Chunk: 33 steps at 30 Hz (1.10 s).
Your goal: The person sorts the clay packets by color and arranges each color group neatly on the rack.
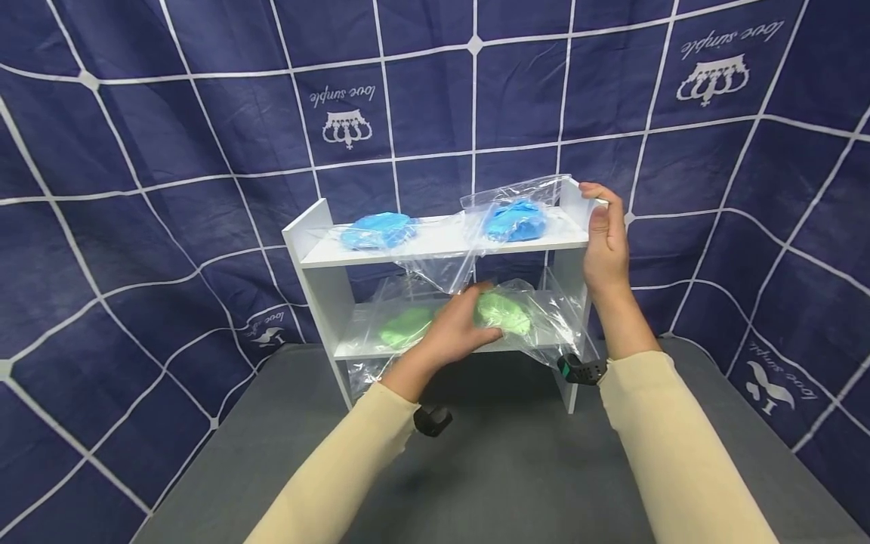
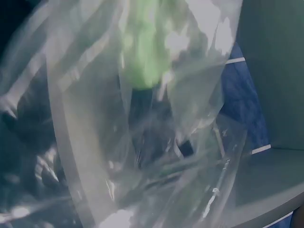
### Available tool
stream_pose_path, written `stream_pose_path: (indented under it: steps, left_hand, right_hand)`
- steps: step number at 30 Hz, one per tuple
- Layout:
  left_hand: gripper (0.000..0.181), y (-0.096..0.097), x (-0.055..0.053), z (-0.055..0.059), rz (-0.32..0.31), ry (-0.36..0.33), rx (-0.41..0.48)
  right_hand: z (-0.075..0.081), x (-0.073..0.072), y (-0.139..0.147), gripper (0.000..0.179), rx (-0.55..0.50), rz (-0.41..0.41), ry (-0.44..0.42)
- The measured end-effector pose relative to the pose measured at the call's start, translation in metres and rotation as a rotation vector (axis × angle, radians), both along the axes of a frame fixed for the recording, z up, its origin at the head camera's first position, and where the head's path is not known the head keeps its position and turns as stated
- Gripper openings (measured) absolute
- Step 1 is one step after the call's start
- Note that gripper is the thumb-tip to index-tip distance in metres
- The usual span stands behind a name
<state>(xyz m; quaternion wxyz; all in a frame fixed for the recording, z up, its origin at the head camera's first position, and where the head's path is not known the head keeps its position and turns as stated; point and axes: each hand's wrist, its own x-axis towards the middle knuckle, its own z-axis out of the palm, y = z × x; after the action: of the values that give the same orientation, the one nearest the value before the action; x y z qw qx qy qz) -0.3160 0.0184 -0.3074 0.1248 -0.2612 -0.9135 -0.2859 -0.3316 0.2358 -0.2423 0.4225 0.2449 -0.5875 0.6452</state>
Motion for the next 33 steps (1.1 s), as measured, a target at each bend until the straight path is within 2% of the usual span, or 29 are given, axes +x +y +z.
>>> stream_pose_path:
  steps: [6, 9, 13, 15, 22, 28, 33]
  left_hand:
    - [0.079, 0.009, -0.015, -0.005, 0.052, -0.011, -0.099]
    - [0.083, 0.009, -0.019, -0.009, 0.078, -0.026, -0.155]
    - [0.089, 0.006, -0.022, -0.014, 0.094, -0.049, -0.17]
    - [0.092, 0.005, -0.022, -0.015, 0.098, -0.056, -0.167]
    - [0.103, 0.004, -0.022, -0.017, 0.104, -0.044, -0.164]
    - [0.109, 0.003, -0.021, -0.017, 0.101, -0.038, -0.199]
    - [0.113, 0.0, -0.016, -0.018, 0.094, 0.031, -0.234]
  right_hand:
    - [-0.001, 0.0, -0.001, 0.03, -0.004, 0.014, -0.008]
    - [-0.001, 0.0, -0.002, 0.029, -0.009, 0.032, -0.011]
    - [0.0, 0.001, -0.004, 0.029, -0.012, 0.032, -0.01]
    - [0.001, 0.001, -0.005, 0.029, -0.012, 0.032, -0.01]
    - [0.003, 0.003, -0.005, 0.03, 0.021, -0.041, -0.023]
    - [0.002, 0.003, -0.003, 0.03, 0.006, -0.015, -0.011]
    - [0.0, 0.004, -0.001, 0.03, 0.006, -0.017, -0.011]
